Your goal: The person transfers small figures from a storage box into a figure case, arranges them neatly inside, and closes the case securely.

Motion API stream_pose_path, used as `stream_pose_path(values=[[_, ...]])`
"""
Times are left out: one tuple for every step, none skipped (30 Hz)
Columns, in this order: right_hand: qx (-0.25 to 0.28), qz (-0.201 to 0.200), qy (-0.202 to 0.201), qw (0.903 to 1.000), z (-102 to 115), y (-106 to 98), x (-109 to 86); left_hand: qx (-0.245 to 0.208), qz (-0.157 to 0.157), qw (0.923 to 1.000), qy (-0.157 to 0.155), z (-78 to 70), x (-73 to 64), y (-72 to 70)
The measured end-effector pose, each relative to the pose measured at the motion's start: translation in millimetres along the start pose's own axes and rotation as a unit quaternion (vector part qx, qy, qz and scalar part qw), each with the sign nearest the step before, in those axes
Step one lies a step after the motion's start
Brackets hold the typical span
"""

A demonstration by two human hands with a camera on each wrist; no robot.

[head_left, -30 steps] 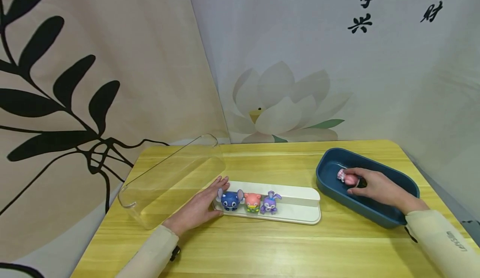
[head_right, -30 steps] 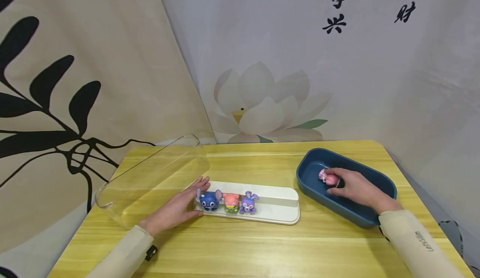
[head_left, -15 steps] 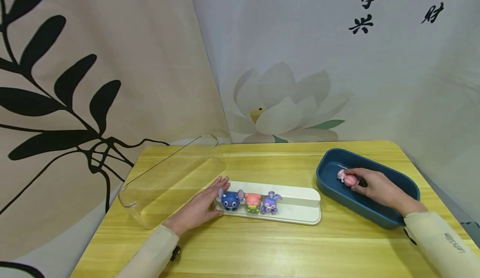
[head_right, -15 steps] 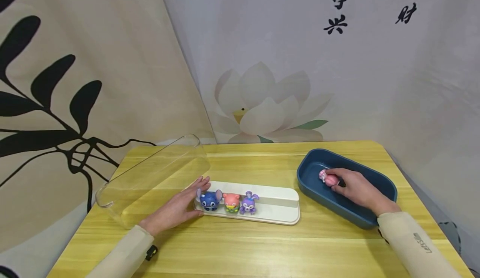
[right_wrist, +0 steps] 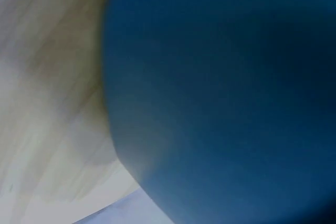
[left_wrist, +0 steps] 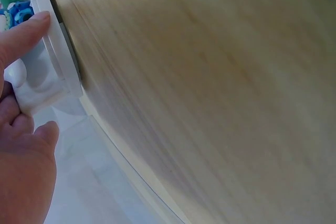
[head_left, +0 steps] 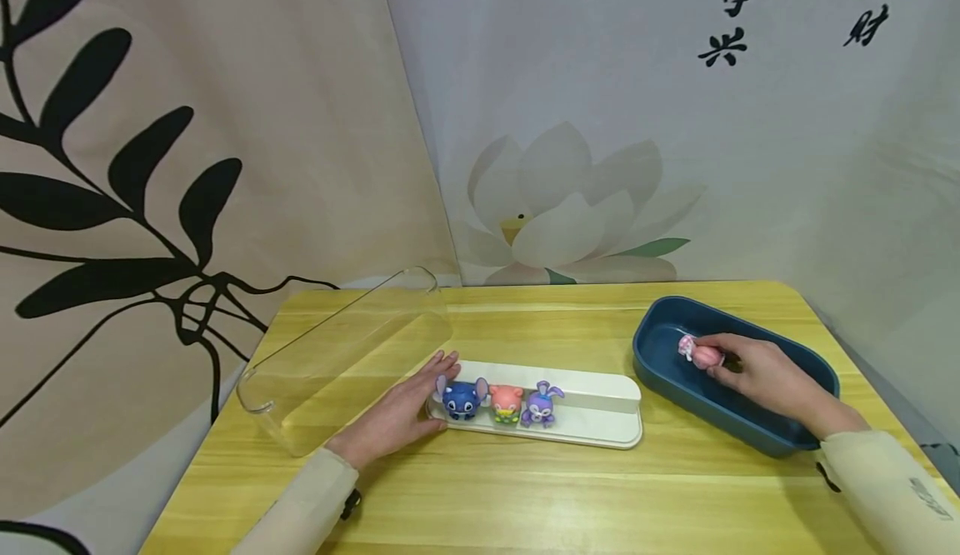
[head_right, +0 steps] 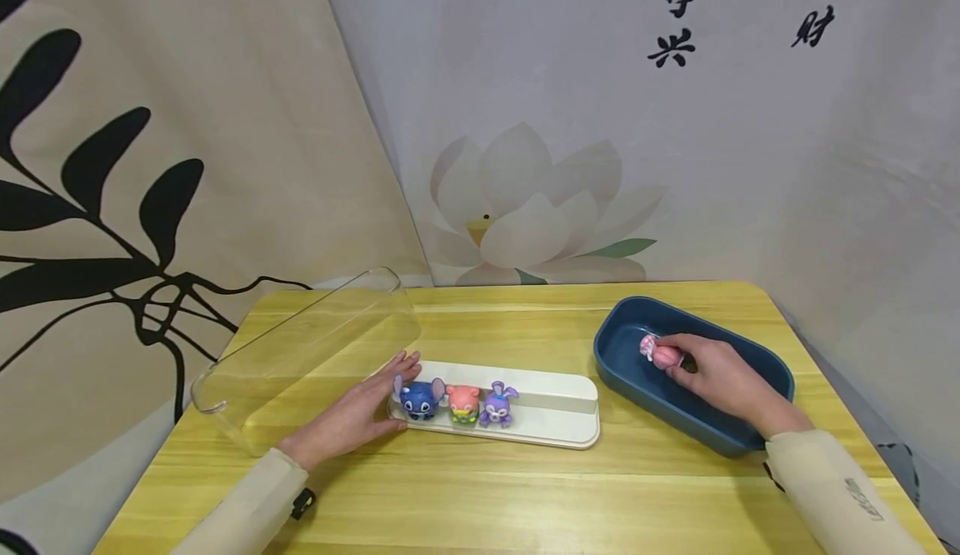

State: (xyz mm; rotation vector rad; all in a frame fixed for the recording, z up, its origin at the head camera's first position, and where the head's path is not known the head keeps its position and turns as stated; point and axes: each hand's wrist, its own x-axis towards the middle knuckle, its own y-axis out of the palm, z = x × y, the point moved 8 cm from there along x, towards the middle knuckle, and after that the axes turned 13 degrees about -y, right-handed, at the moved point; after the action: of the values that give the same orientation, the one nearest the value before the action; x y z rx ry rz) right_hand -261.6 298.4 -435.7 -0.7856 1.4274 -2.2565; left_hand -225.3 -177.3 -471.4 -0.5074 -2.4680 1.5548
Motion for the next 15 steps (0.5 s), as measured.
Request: stream_pose_path(values=[[0.002,-0.004,0.003,1.0,2,-2,-0.7,-0.001,0.001,1.0,0.0,-0.1,0.1,0.0],[0.004,-0.007,0.002,1.0,3,-5,-1.4,-0.003,0.001,1.0,0.001,-0.4,0.1,-0.1],[0.002,-0.014,-0.001,0.9999,5,-7,-2.0,-0.003,0.001,1.0,0.002,-0.5,0.1,-0.1],[-0.001,-0.019,-0.003,0.9998,7,-10,-2.8,-0.003,0.001,1.0,0.002,-0.6,0.0,-0.2],[-0.002,-0.025,-0.005,0.9997,9,-12,-3.7,-0.003,0.001,1.0,0.002,-0.6,-0.1,-0.3],[-0.005,-0.03,-0.006,0.9995,11,-14,-4.6,-0.002,0.001,1.0,0.001,-0.6,-0.1,-0.3],[-0.009,-0.036,-0.008,0.9993,13,-17,-5.5,-0.002,0.001,1.0,0.001,-0.5,-0.2,-0.4],[-0.013,-0.04,-0.01,0.9991,14,-19,-6.2,0.0,0.0,1.0,0.0,-0.4,-0.3,-0.4],[-0.016,-0.044,-0.011,0.9988,15,-20,-6.9,0.001,0.0,1.0,-0.001,-0.2,-0.3,-0.3],[-0.017,-0.046,-0.009,0.9988,16,-22,-7.5,0.002,0.0,1.0,-0.002,-0.1,-0.4,-0.4],[-0.018,-0.048,-0.008,0.9987,17,-23,-8.2,0.003,-0.001,1.0,-0.002,-0.1,-0.3,-0.3],[-0.018,-0.051,-0.005,0.9985,19,-25,-8.9,0.003,-0.001,1.0,-0.001,-0.2,-0.3,-0.3],[-0.018,-0.053,-0.004,0.9984,20,-27,-9.5,0.004,-0.002,1.0,-0.001,-0.3,-0.3,-0.3],[-0.018,-0.055,-0.002,0.9983,22,-28,-10.1,0.004,-0.002,1.0,0.0,-0.5,-0.3,-0.2],[-0.019,-0.057,0.0,0.9982,23,-30,-10.7,0.004,-0.002,1.0,0.0,-0.7,-0.3,-0.3]])
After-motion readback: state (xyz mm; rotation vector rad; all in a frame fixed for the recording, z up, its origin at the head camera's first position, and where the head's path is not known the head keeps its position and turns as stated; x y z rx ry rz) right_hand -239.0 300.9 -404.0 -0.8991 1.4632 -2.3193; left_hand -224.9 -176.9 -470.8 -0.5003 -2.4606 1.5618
